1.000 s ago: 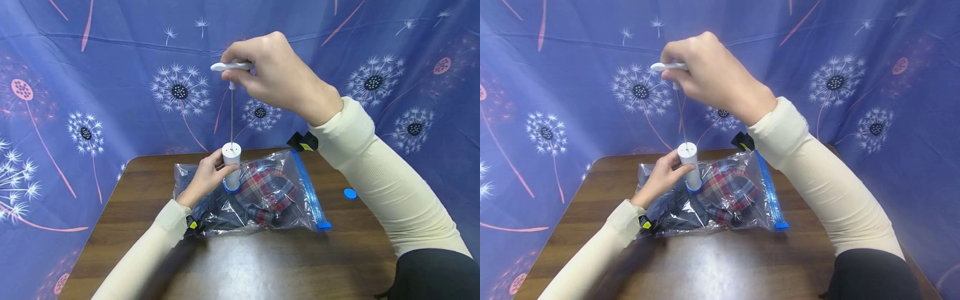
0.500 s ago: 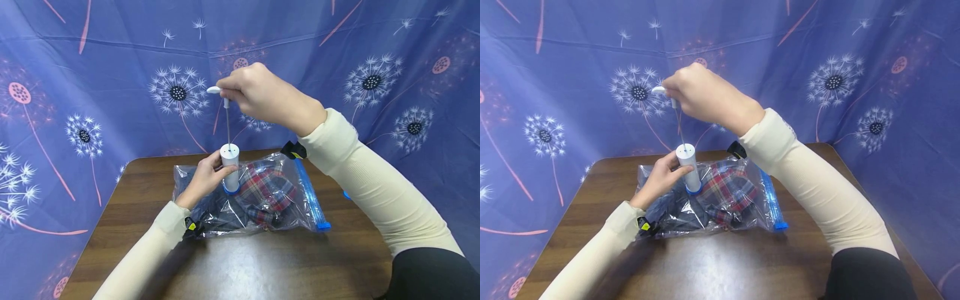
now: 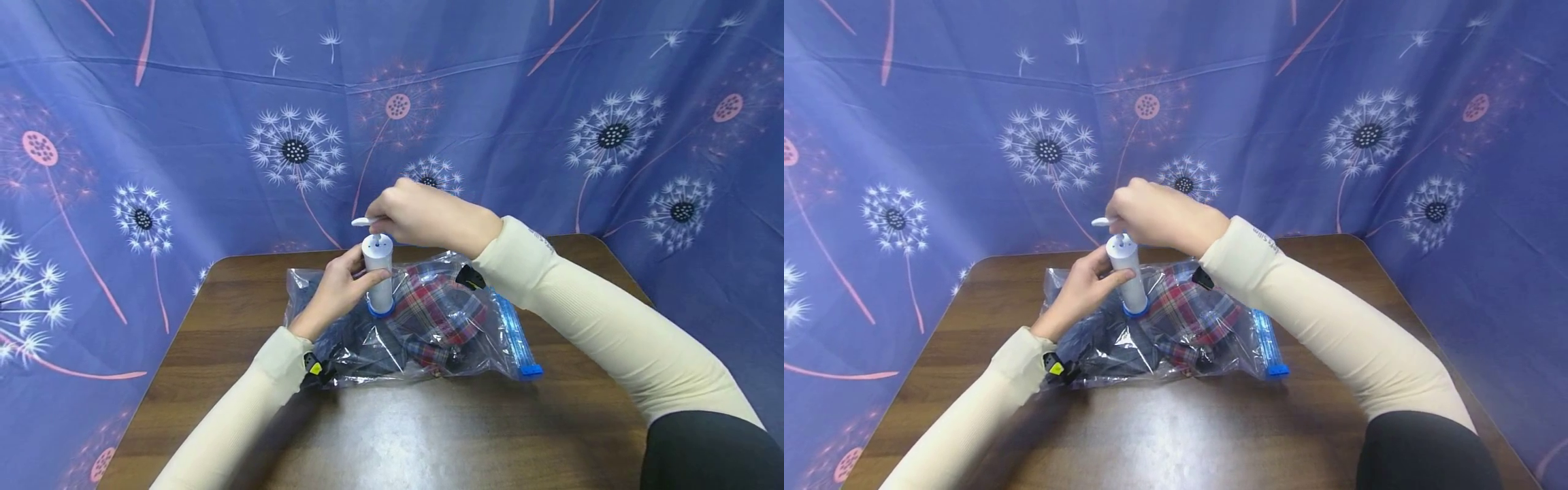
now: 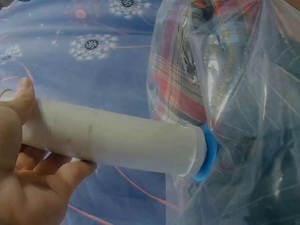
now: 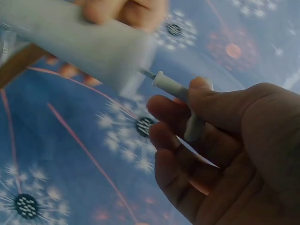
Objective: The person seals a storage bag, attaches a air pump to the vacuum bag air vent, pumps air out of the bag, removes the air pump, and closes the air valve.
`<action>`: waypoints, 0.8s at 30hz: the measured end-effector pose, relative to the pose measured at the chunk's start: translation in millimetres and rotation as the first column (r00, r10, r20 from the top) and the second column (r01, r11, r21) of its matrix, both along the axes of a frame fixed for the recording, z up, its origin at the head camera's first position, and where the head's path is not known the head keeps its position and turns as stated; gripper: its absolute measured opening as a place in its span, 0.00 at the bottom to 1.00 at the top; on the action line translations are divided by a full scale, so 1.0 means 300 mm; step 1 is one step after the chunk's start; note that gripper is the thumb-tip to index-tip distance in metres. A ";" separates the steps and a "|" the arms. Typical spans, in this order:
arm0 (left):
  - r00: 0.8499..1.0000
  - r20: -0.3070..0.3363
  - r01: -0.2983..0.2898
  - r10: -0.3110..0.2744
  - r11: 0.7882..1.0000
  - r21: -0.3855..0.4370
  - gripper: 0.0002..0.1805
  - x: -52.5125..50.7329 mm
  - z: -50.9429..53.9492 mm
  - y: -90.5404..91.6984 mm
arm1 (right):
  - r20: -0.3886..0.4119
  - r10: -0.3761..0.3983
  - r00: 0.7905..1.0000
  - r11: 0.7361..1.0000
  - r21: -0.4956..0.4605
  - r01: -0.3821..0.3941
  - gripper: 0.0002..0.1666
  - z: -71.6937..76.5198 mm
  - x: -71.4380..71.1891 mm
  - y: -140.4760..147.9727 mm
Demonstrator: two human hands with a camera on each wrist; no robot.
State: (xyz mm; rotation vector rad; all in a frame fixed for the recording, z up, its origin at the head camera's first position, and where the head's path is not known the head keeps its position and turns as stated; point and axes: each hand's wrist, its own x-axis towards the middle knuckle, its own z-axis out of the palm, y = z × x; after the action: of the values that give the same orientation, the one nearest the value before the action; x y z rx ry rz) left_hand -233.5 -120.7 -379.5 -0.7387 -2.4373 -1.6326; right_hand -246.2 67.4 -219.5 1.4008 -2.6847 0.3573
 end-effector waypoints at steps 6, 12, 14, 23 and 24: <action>1.000 0.018 -0.009 0.009 1.000 0.000 0.33 -0.004 -0.009 -0.006 | -0.001 -0.035 0.999 0.998 0.046 0.035 0.14 -0.057 -0.004 -0.023; 1.000 0.025 0.002 -0.002 1.000 0.001 0.31 -0.001 -0.007 -0.004 | -0.007 -0.045 0.999 0.996 0.083 0.046 0.13 -0.051 -0.005 -0.030; 1.000 0.030 0.007 -0.007 1.000 0.000 0.31 0.001 -0.005 -0.002 | -0.009 -0.044 0.999 0.996 0.081 0.044 0.13 -0.035 -0.003 -0.027; 1.000 0.030 -0.003 0.003 1.000 -0.004 0.31 0.005 -0.008 -0.002 | -0.097 -0.065 0.993 0.997 -0.057 0.060 0.11 0.133 0.033 0.000; 1.000 0.028 -0.004 0.004 1.000 -0.006 0.31 0.005 -0.008 -0.002 | -0.121 -0.068 0.990 0.995 -0.087 0.057 0.11 0.156 0.037 0.004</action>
State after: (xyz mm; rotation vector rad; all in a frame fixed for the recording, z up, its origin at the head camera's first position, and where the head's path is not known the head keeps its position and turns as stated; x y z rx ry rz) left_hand -231.9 -121.4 -381.9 -0.7161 -2.4626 -1.6463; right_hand -235.0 68.5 -172.6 1.2691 -2.5757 0.3599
